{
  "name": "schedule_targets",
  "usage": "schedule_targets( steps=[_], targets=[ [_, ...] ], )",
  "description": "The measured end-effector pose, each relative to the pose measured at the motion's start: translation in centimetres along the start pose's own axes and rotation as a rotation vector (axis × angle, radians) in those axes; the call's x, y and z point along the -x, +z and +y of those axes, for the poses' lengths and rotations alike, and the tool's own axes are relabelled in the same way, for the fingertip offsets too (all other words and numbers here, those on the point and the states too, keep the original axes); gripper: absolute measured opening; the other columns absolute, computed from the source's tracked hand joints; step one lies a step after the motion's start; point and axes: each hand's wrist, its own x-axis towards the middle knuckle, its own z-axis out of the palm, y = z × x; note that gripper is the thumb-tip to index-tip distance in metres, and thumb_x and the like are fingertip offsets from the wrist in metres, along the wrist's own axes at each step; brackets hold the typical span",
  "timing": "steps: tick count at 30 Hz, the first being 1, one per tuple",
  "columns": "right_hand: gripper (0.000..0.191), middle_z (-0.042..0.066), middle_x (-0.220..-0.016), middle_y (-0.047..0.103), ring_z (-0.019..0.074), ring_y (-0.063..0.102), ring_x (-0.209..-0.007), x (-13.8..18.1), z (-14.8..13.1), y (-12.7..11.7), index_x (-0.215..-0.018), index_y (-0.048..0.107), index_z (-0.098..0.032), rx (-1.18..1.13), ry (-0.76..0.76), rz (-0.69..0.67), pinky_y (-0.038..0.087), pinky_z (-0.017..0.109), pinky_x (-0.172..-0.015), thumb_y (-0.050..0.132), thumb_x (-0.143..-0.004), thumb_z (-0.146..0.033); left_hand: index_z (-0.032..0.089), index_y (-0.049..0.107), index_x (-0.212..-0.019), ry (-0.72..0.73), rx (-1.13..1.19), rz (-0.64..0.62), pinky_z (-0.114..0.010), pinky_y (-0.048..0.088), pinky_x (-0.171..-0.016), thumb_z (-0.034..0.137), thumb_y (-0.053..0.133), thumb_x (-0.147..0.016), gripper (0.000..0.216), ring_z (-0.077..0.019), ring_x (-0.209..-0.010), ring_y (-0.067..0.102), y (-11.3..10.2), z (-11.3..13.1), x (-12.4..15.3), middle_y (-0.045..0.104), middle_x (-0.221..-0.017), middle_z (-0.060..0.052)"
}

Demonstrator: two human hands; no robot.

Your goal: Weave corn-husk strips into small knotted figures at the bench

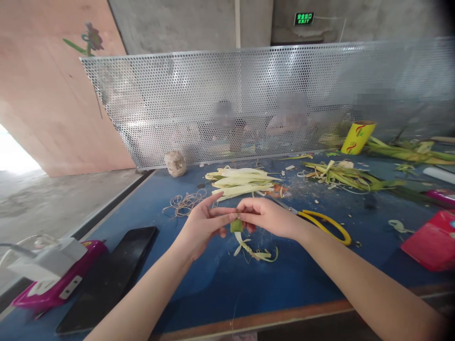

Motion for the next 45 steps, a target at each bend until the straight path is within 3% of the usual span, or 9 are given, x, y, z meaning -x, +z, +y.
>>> schedule_targets(
  steps=[7, 12, 20, 31, 37, 45],
  targets=[
    [0.014, -0.004, -0.063, 0.052, 0.0089, 0.05, -0.057, 0.12, -0.15, 0.1, -0.078, 0.051, -0.019, 0.067, -0.038, 0.029, 0.039, 0.022, -0.056, 0.048, -0.086, -0.03, 0.009, 0.029, -0.133, 0.031, -0.098, 0.008, -0.02, 0.038, -0.039, 0.008, 0.072, -0.063, 0.082, -0.0055, -0.041, 0.047, -0.11, -0.06, -0.18, 0.068, -0.07, -0.005],
    [0.016, 0.0, -0.072, 0.06, 0.0099, 0.054, -0.06, 0.02, -0.11, 0.12, -0.081, 0.053, -0.018, 0.064, 0.029, 0.007, 0.041, 0.023, -0.056, 0.046, -0.087, -0.031, 0.008, 0.027, -0.134, 0.134, -0.108, 0.043, -0.019, 0.04, -0.041, 0.011, 0.077, -0.057, 0.092, -0.0075, -0.047, 0.051, -0.23, -0.42, -0.19, 0.066, -0.066, -0.002],
    [0.024, 0.001, -0.069, 0.061, 0.0087, 0.053, -0.056, -0.32, 0.11, 0.04, -0.076, 0.055, -0.016, -0.04, 0.02, -0.022, 0.041, 0.022, -0.054, 0.044, -0.088, -0.034, 0.01, 0.026, -0.134, 0.181, -0.076, 0.028, -0.019, 0.042, -0.04, 0.01, 0.078, -0.054, 0.096, -0.0087, -0.048, 0.053, -0.38, -0.69, -0.35, 0.067, -0.066, -0.002],
    [0.018, 0.0, -0.065, 0.059, 0.0104, 0.054, -0.058, -0.18, 0.28, -0.06, -0.075, 0.058, -0.017, -0.019, 0.054, 0.024, 0.041, 0.022, -0.055, 0.053, -0.082, -0.033, 0.012, 0.032, -0.131, 0.036, -0.083, -0.024, -0.018, 0.04, -0.038, 0.004, 0.07, -0.064, 0.077, -0.0051, -0.044, 0.049, -0.31, -0.25, -0.07, 0.066, -0.074, -0.003],
    [0.015, -0.001, -0.065, 0.056, 0.0096, 0.053, -0.058, -0.07, 0.33, -0.2, -0.075, 0.056, -0.017, 0.003, 0.035, 0.013, 0.041, 0.021, -0.056, 0.049, -0.083, -0.028, 0.009, 0.032, -0.129, -0.024, -0.031, -0.046, -0.018, 0.038, -0.037, 0.006, 0.067, -0.069, 0.069, -0.0132, -0.06, 0.062, -0.42, -0.17, -0.13, 0.066, -0.075, -0.006],
    [0.017, -0.001, -0.064, 0.056, 0.0105, 0.053, -0.06, 0.06, 0.04, -0.25, -0.074, 0.053, -0.017, 0.088, 0.057, 0.014, 0.041, 0.023, -0.058, 0.049, -0.083, -0.031, 0.006, 0.031, -0.129, -0.056, -0.042, -0.077, -0.019, 0.038, -0.039, 0.004, 0.069, -0.066, 0.074, -0.0094, -0.047, 0.055, -0.43, -0.17, -0.16, 0.067, -0.067, -0.005]
  ],
)
